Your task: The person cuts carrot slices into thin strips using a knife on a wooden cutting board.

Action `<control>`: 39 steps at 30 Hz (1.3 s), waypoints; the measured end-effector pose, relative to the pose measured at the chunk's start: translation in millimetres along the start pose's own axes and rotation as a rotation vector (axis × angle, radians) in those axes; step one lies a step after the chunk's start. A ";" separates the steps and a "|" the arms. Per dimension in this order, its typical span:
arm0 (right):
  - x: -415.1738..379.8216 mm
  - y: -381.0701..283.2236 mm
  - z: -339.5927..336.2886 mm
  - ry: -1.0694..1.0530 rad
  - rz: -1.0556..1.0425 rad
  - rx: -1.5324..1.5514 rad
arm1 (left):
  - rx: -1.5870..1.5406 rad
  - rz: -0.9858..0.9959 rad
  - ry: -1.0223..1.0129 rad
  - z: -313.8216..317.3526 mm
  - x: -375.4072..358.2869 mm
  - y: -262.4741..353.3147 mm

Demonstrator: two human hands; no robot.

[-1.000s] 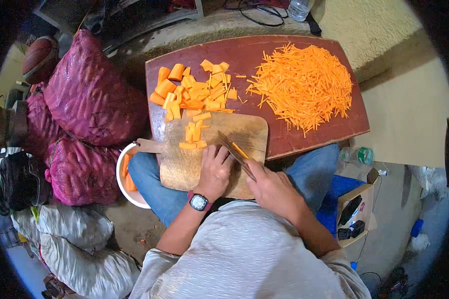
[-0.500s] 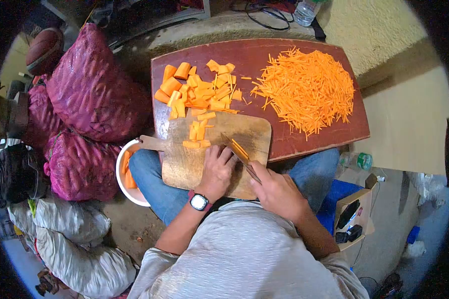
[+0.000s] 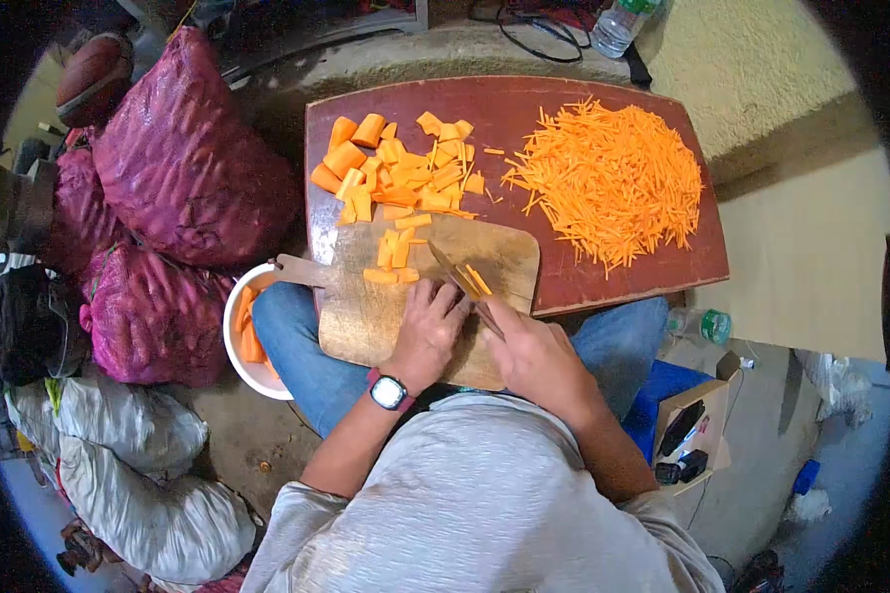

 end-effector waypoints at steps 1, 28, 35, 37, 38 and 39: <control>-6.9 1.4 -1.7 0.005 0.007 -0.011 | 0.005 0.003 0.003 -2.0 1.9 -1.0; -6.4 0.3 -3.1 0.037 -0.008 0.044 | 0.020 -0.001 -0.009 -4.0 -1.5 -0.1; 8.2 -7.8 -5.3 -0.028 0.016 0.044 | -0.007 0.040 0.015 -3.4 -3.9 1.7; -4.7 -4.1 -4.7 0.013 0.004 0.040 | -0.002 0.040 0.036 -5.4 -2.8 -0.9; -8.8 -2.2 -4.4 0.046 -0.004 0.038 | -0.014 0.033 0.031 -3.8 -3.3 -2.3; -6.4 -2.1 -1.2 0.036 -0.008 0.036 | -0.029 0.025 0.022 -3.1 -4.2 -2.1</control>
Point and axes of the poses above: each hand's wrist, its own x-axis towards the middle knuckle, its own z-axis out of the palm, y = z × x, the point moved 4 cm from there along x, towards the middle knuckle, and after that the axes turned 13 degrees about -x, right-handed, at the moved point
